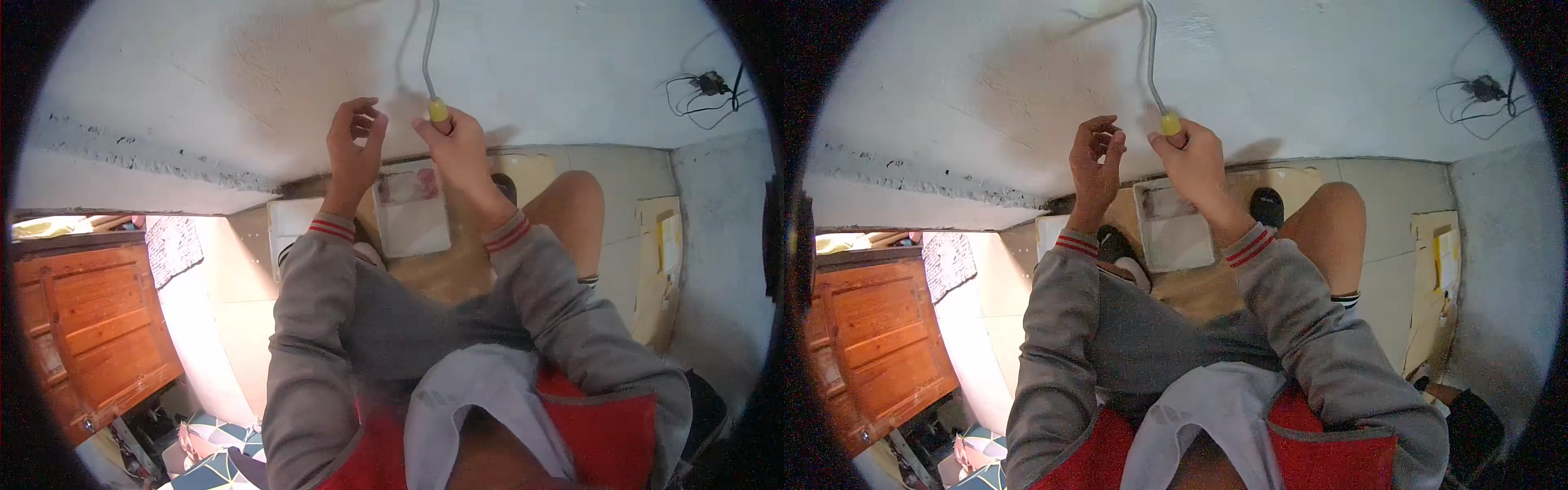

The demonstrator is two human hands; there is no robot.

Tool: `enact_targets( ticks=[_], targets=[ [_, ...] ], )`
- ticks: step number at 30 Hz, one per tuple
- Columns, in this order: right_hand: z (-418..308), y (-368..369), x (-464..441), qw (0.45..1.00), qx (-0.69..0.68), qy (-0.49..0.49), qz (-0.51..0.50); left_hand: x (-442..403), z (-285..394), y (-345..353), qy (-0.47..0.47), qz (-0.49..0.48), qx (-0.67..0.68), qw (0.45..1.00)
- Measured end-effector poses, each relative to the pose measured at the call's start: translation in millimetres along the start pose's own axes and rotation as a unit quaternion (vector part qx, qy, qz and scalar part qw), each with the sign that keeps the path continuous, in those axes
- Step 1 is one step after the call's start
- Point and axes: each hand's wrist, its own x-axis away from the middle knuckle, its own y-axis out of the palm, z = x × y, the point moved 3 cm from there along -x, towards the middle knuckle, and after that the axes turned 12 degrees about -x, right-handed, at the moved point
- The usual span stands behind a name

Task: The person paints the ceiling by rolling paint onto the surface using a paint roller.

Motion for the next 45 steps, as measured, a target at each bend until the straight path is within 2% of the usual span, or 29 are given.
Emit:
enact_targets(
  ticks=[4,7,9,10,12,15,16,18,21,25,27,28,30,33,39,43,45],
  targets=[
    [9.8,2.5,-0.3,1.000,-0.019,-0.016,0.008,1.1,0.8,-5.6,-0.001,0.007,-0.006,1.000],
    [58.0,4.4,2.8,0.997,0.042,-0.048,0.035,3.8,0.0,-9.5,0.000,0.015,-0.004,1.000],
    [104.3,7.4,10.3,0.998,-0.011,0.012,0.057,4.5,-2.3,-12.0,0.001,0.018,0.001,1.000],
    [125.9,6.1,14.2,0.998,-0.012,0.011,0.055,5.5,-2.6,-13.2,0.001,0.018,0.000,1.000],
    [169.1,2.9,23.2,0.993,-0.008,0.114,0.019,7.5,-2.8,-14.6,0.002,0.018,-0.003,1.000],
    [192.0,1.6,44.8,0.993,-0.053,0.098,0.025,8.7,-3.1,-13.3,-0.006,0.013,0.001,1.000],
    [198.8,0.1,47.9,0.993,-0.054,0.097,0.025,8.8,-4.3,-13.3,-0.007,0.014,-0.010,1.000],
    [208.3,-1.5,51.9,0.981,0.031,0.189,0.029,7.6,-5.3,-14.8,-0.005,0.018,-0.024,1.000],
    [202.5,1.4,54.5,0.971,0.012,0.237,0.006,6.5,-3.6,-15.5,-0.015,0.015,-0.002,1.000],
    [187.4,8.4,44.1,0.977,0.022,0.213,0.010,7.0,-0.9,-17.8,-0.005,0.019,-0.001,1.000],
    [174.8,16.7,28.5,0.984,-0.123,0.122,0.047,7.0,-2.0,-18.8,-0.002,0.018,0.001,1.000],
    [156.4,18.0,23.2,0.984,-0.124,0.123,0.047,7.2,-1.6,-19.3,-0.008,0.017,0.000,1.000],
    [88.6,15.0,9.5,0.999,0.018,0.013,0.044,7.5,-1.7,-19.8,-0.014,0.016,0.000,1.000],
    [46.1,18.7,-15.2,0.999,-0.032,-0.024,0.017,5.0,-0.6,-18.7,-0.008,0.021,-0.004,1.000],
    [-30.1,16.9,-44.4,0.995,-0.041,-0.084,0.027,6.0,-1.9,-17.5,-0.009,0.012,0.004,1.000],
    [-35.9,18.5,-42.1,0.994,-0.074,-0.080,0.028,6.3,-2.7,-14.5,0.020,-0.001,-0.019,1.000],
    [-15.9,22.2,-39.3,0.990,-0.125,-0.058,-0.029,4.7,-2.1,-15.1,0.021,0.003,-0.016,1.000]
  ],
)
